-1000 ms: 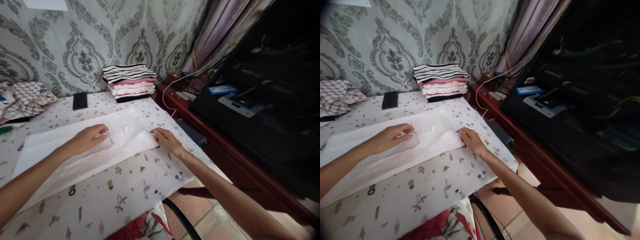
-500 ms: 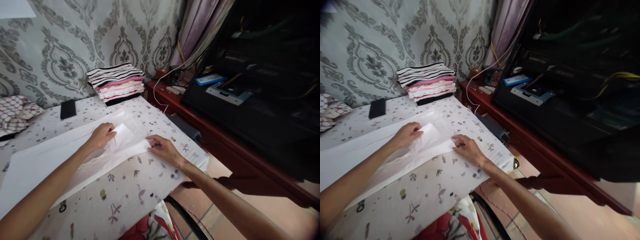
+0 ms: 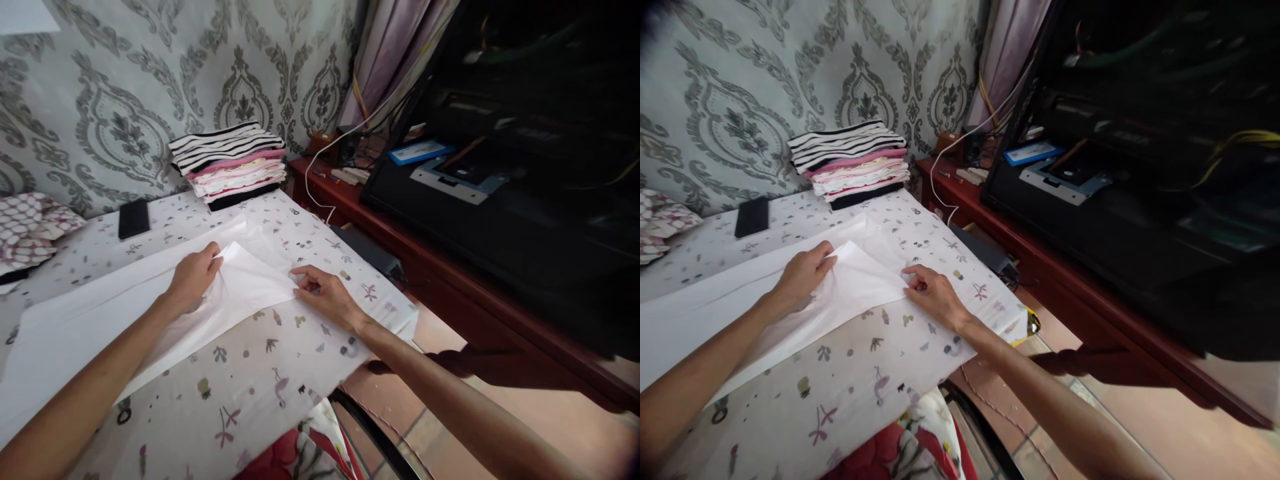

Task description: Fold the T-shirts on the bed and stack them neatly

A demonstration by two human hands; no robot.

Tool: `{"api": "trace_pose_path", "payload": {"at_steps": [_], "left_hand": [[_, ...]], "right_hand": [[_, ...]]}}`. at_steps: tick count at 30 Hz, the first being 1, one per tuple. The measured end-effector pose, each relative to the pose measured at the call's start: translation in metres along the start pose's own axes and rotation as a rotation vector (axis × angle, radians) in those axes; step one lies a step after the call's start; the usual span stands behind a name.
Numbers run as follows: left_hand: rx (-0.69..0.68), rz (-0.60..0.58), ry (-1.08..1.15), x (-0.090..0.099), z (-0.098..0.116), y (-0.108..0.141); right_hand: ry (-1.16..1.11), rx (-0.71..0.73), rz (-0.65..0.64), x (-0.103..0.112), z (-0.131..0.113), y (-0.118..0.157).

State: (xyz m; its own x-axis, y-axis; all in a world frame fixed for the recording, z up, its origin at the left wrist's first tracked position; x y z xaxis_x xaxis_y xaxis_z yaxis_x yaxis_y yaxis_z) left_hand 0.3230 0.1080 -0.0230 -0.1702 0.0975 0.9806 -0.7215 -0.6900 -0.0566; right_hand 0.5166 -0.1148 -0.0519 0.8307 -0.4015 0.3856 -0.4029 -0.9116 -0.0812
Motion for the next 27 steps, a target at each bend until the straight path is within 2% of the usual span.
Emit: {"api": "trace_pose_path", "payload": {"at_steps": [5,9,11,13,16,19,23,27], "left_hand": [[0.012,-0.057,0.002,0.004,-0.001,-0.005],[0.003,-0.136,0.187,0.012,-0.014,-0.016],[0.036,-0.156,0.276,0.016,-0.024,-0.017],[0.063,-0.169,0.318,0.020,-0.031,-0.012],[0.003,-0.075,0.248,0.023,-0.032,0.005],[-0.098,0.019,0.080,0.023,-0.026,0.028],[-0.151,-0.051,-0.084,0.016,-0.022,0.049],[-0.123,-0.074,-0.115,0.018,-0.023,0.052]], "right_hand": [[0.240,0.115,0.042,-0.003,-0.001,0.004],[0.406,0.288,0.059,-0.007,-0.014,0.001],[0.418,0.372,0.005,-0.015,-0.026,-0.009],[0.401,0.442,-0.106,-0.028,-0.038,-0.024],[0.396,0.491,-0.248,-0.056,-0.045,-0.049],[0.448,0.468,-0.295,-0.079,-0.034,-0.067],[0.498,0.479,-0.296,-0.094,-0.013,-0.071],[0.437,0.481,-0.274,-0.089,-0.015,-0.068]]}}
Point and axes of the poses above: each hand's wrist, its own y-axis away from the middle knuckle, its own x-axis out of the back of the hand, z = x × y, the point moved 1 cm from there along -y, towards the middle knuckle, and after that the axes turned 7 degrees about -y, right-handed, at the moved point
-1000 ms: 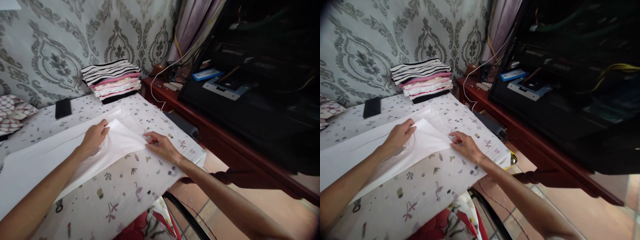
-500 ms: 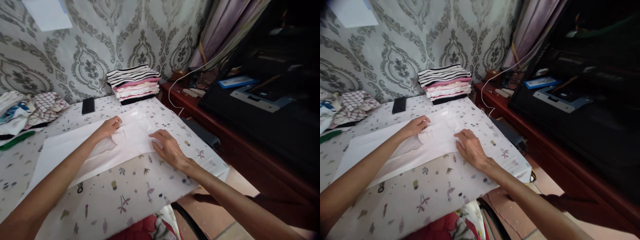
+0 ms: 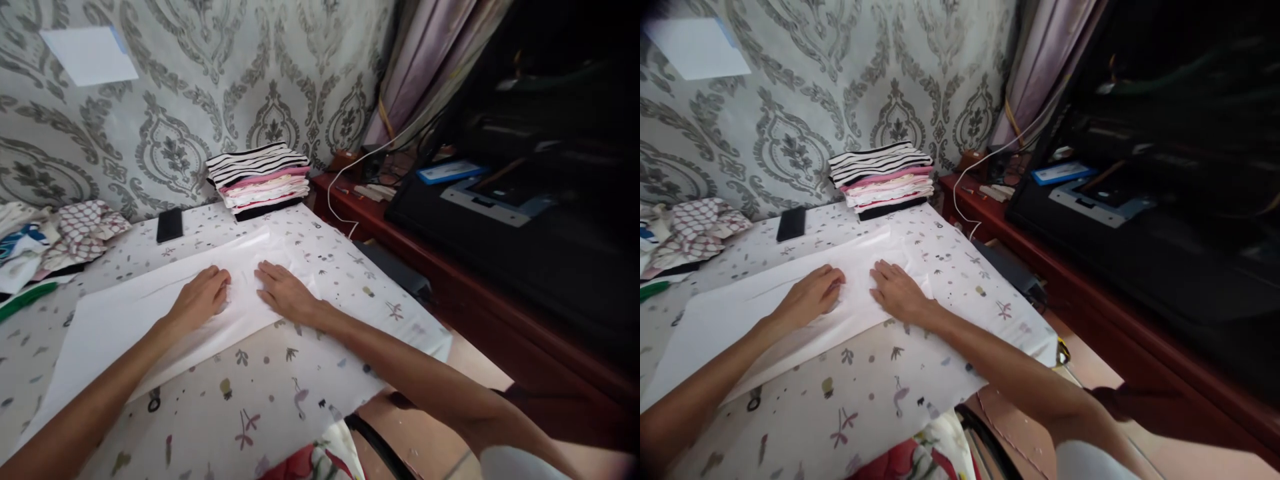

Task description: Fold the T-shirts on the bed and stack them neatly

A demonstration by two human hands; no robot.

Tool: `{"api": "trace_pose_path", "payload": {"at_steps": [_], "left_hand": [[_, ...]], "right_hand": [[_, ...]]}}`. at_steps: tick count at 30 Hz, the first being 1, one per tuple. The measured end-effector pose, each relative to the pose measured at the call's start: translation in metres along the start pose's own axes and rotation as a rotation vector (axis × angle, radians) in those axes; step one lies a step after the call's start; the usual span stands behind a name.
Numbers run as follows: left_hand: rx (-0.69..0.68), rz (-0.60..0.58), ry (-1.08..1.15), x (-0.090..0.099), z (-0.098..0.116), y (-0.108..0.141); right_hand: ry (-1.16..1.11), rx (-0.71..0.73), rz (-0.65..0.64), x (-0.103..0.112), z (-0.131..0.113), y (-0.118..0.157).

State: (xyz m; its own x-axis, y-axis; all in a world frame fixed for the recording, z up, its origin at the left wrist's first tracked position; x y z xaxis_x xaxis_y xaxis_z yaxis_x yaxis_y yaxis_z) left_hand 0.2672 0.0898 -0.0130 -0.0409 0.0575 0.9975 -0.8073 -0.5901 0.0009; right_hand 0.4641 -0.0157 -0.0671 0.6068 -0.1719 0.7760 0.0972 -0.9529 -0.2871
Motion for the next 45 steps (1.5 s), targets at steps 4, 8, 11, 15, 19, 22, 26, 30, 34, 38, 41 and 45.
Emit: {"api": "trace_pose_path", "payload": {"at_steps": [4,8,11,15,19,22,26,30,34,38,41,45], "left_hand": [[-0.038,0.050,0.015,0.011,0.011,0.000],[-0.102,0.080,0.163,0.014,0.031,-0.001],[-0.173,0.060,0.258,0.011,0.044,-0.006],[-0.304,0.034,0.292,0.005,0.061,-0.017],[-0.386,0.004,0.189,-0.001,0.079,-0.037],[-0.266,0.031,0.017,-0.007,0.080,-0.055],[0.009,0.087,-0.079,-0.012,0.063,-0.072],[0.102,0.054,-0.025,-0.015,0.046,-0.075],[0.135,0.052,0.047,-0.018,0.037,-0.076],[0.136,0.140,0.147,-0.020,0.033,-0.078],[0.158,0.135,0.199,-0.018,0.032,-0.077],[0.136,0.118,0.151,-0.011,0.036,-0.070]], "right_hand": [[-0.307,-0.062,0.198,0.038,0.001,0.002],[-0.720,-0.313,0.386,0.080,0.022,0.019],[-0.832,-0.493,0.433,0.088,0.038,0.041],[-0.791,-0.546,0.475,0.078,0.045,0.063],[-0.719,-0.484,0.416,0.076,0.038,0.069],[-0.692,-0.495,0.300,0.081,0.029,0.072],[-0.608,-0.480,0.214,0.083,0.024,0.073],[-0.561,-0.473,0.185,0.082,0.026,0.071],[-0.581,-0.470,0.160,0.082,0.027,0.071],[-0.594,-0.477,0.146,0.084,0.025,0.072],[-0.577,-0.467,0.131,0.084,0.023,0.073],[-0.566,-0.462,0.135,0.082,0.023,0.074]]}}
Point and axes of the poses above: each hand's wrist, its own y-axis away from the middle knuckle, its own x-axis out of the back of the hand, z = x × y, the point moved 1 cm from there along -y, towards the middle knuckle, and after that the axes turned 7 degrees about -y, right-handed, at the moved point
